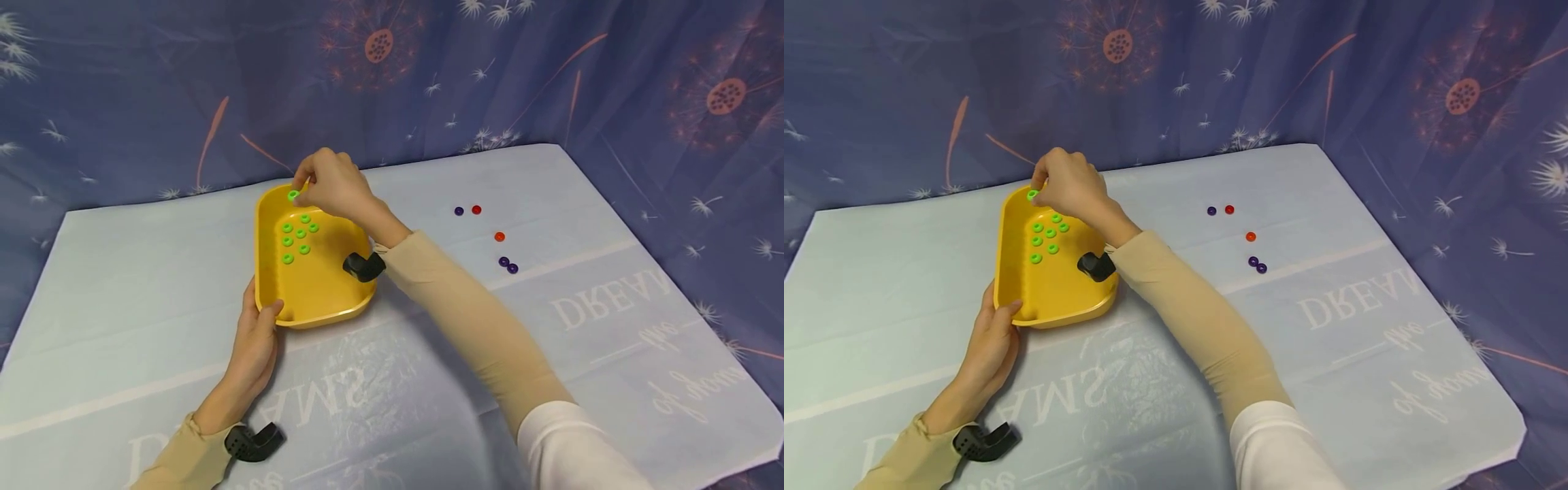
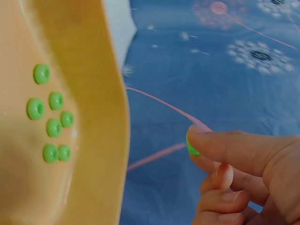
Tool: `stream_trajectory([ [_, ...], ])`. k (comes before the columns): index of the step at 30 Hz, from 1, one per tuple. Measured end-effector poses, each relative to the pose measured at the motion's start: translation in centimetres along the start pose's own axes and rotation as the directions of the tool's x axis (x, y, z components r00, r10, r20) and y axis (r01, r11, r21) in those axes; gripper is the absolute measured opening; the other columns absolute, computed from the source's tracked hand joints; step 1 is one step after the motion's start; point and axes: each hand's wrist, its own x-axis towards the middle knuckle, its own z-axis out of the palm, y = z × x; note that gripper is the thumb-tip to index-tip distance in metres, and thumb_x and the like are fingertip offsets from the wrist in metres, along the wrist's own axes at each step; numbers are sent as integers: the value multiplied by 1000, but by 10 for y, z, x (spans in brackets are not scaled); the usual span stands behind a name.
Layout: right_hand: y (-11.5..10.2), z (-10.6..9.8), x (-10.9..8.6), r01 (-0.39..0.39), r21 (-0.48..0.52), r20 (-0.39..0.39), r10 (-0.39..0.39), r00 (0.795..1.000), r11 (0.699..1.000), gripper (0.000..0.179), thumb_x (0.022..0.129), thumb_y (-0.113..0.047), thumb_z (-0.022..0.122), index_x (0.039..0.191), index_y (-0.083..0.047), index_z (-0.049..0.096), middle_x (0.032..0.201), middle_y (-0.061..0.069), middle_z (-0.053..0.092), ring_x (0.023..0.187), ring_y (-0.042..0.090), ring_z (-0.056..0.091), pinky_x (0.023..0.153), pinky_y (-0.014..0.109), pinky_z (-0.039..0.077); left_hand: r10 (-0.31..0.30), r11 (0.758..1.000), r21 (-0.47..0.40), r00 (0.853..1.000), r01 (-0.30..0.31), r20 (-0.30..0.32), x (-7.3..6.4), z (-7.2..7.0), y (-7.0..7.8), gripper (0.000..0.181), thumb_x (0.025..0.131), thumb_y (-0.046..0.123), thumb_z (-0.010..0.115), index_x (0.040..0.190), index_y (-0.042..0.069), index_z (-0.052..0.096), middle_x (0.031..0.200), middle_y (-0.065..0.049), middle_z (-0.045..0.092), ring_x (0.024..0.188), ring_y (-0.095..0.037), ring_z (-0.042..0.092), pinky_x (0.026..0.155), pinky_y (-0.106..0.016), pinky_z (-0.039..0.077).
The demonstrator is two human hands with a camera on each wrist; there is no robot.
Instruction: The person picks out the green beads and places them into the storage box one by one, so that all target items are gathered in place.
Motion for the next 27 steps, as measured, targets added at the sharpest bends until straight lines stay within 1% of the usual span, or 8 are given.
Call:
stream_trajectory([
  [4, -4, 12, 8, -38, -61, 48, 41, 998, 997, 14, 86, -21, 77, 98, -17, 75, 102, -4, 65, 82, 13, 57, 65, 23, 48, -9, 1000, 13, 1000, 9, -8, 1, 2, 0, 68, 101, 5, 31, 159, 16, 0, 165, 6, 6, 146, -6, 15, 121, -27, 16],
  [6, -3, 18, 10, -48, -89, 62, 54, 997, 995, 7, 85, -18, 77, 88, -15, 72, 92, -4, 64, 73, 12, 54, 61, 22, 46, -12, 1000, 16, 1000, 12, -7, 1, 2, 0, 68, 101, 6, 32, 160, 16, 0, 165, 6, 6, 147, -6, 14, 121, -28, 16],
  [10, 2, 29, 15, -59, -180, 82, 75, 994, 982, 26, 86, -12, 73, 67, -14, 56, 62, -2, 47, 54, 10, 37, 51, 20, 35, -9, 1000, 19, 1000, 9, -3, 2, 3, 0, 68, 101, 6, 33, 160, 17, -1, 165, 6, 6, 148, -6, 14, 121, -28, 15],
  [12, 5, 35, 18, -61, -241, 91, 86, 992, 969, 30, 86, -10, 69, 63, -14, 51, 58, -3, 40, 52, 10, 30, 48, 20, 29, -5, 1000, 22, 1000, 5, -4, 2, 2, 0, 69, 101, 6, 33, 160, 17, -1, 165, 5, 6, 148, -6, 14, 121, -28, 15],
  [16, 10, 48, 22, -64, -348, 123, 113, 986, 935, 19, 91, -8, 59, 73, -14, 55, 67, -1, 45, 60, 12, 37, 52, 22, 32, -2, 1000, 24, 1000, 2, -7, 2, 1, 0, 69, 101, 7, 33, 160, 17, 0, 165, 6, 6, 148, -6, 13, 121, -28, 15],
  [19, 13, 56, 24, -91, -378, 145, 156, 977, 921, 6, 95, -10, 57, 91, -15, 60, 82, 0, 54, 74, 15, 49, 63, 25, 40, -2, 1000, 21, 1000, 2, -6, 2, 0, 1, 68, 101, 7, 33, 160, 17, -1, 165, 6, 6, 148, -6, 13, 121, -28, 15],
  [21, 14, 60, 25, -113, -385, 153, 184, 971, 916, 5, 95, -12, 59, 99, -15, 59, 89, 0, 57, 80, 16, 51, 67, 26, 42, -2, 1000, 20, 1000, 2, -6, 2, 0, 0, 68, 101, 7, 33, 160, 17, -1, 165, 6, 5, 148, -6, 12, 121, -28, 15],
  [27, 17, 66, 27, -139, -393, 158, 216, 964, 909, 11, 93, -12, 64, 101, -16, 57, 89, 0, 55, 80, 16, 50, 67, 27, 42, 3, 1000, 13, 1000, -3, -9, 1, -1, 0, 68, 101, 6, 33, 160, 15, 0, 165, 4, 7, 148, -7, 14, 121, -29, 15],
])
